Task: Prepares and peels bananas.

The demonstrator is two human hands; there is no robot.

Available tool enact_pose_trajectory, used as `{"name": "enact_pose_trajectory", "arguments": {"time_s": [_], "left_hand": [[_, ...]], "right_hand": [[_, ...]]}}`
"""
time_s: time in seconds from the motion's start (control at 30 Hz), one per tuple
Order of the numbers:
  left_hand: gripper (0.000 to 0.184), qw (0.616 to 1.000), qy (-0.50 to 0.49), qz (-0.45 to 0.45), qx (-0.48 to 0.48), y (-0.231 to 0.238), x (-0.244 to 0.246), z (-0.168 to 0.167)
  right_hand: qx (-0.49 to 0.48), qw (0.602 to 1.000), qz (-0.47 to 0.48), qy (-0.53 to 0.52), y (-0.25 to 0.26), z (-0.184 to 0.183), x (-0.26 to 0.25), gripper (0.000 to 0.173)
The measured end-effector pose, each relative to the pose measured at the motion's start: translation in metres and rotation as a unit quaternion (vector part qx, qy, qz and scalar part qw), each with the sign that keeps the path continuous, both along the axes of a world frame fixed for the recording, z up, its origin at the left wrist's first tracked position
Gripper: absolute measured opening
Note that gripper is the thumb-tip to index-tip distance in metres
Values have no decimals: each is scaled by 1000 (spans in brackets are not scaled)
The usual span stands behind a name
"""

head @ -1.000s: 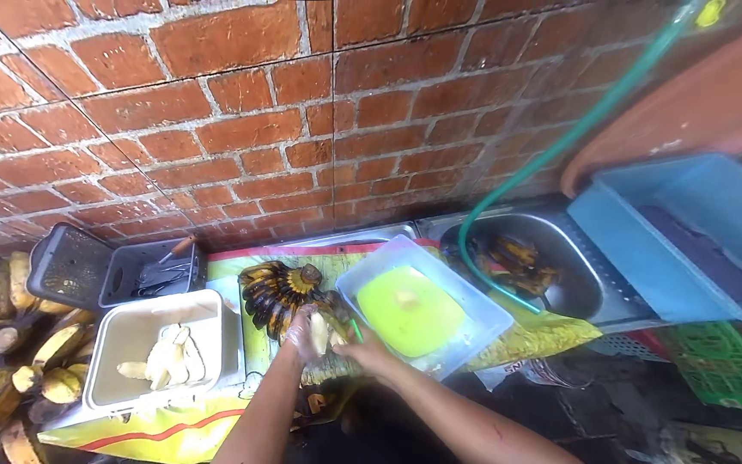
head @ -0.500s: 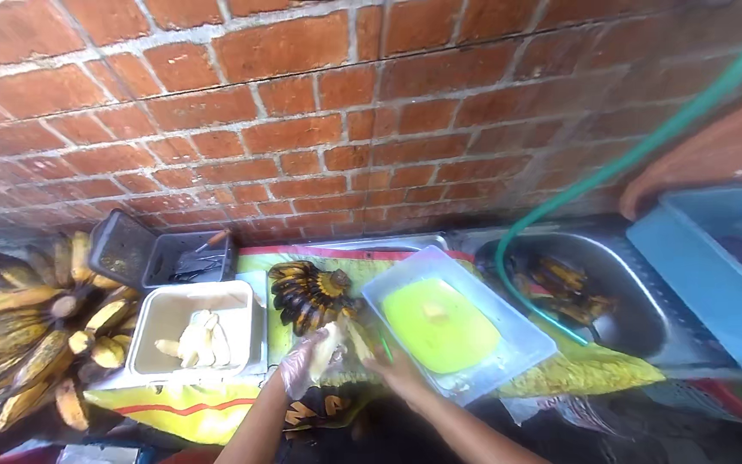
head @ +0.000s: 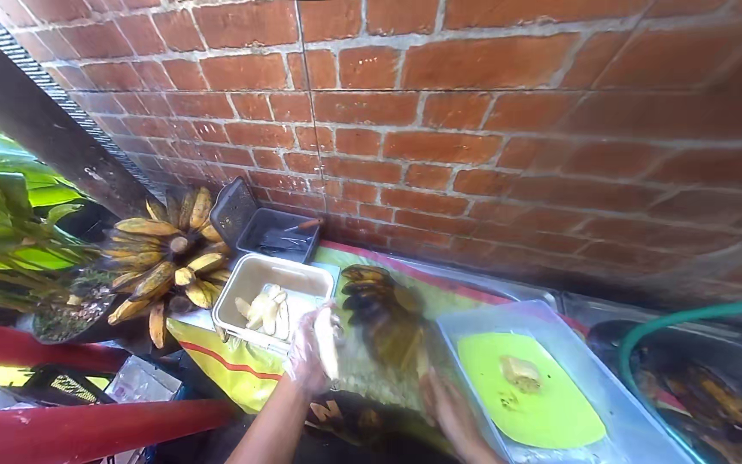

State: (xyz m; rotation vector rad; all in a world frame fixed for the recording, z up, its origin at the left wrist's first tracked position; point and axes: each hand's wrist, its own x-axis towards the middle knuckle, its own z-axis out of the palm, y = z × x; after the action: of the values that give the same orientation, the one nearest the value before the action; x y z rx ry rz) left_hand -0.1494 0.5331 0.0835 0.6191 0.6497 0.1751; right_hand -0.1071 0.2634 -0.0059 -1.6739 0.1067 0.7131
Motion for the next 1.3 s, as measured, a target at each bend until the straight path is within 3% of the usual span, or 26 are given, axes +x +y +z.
{"name": "enact_pose_trajectory", "arguments": {"time_s": [0.13,0.23,0.43,0.73,1.0,1.3], "left_hand": [[35,993,-35,57,-98,29,-4,0],[35,981,-80,80,-155,47,-9,7],[32,974,-102,138,-146,85,-14,31],[27,959,-143,153,-193,134,-25,54],[29,957,-151,146,-202,156,-28,56],[32,953,-173,102,-228,166,-29,54]], "right_hand": [[90,982,157,-51,58,40,3,54],[136,961,224,-85,107,66,-9,51],[140,911,305,-239,168,81,-37,53],[147,891,304,-302,229,87,-49,52],[170,868,302,-354,253,88,-53,52],[101,883,294,-352,265,87,-52,54]]}}
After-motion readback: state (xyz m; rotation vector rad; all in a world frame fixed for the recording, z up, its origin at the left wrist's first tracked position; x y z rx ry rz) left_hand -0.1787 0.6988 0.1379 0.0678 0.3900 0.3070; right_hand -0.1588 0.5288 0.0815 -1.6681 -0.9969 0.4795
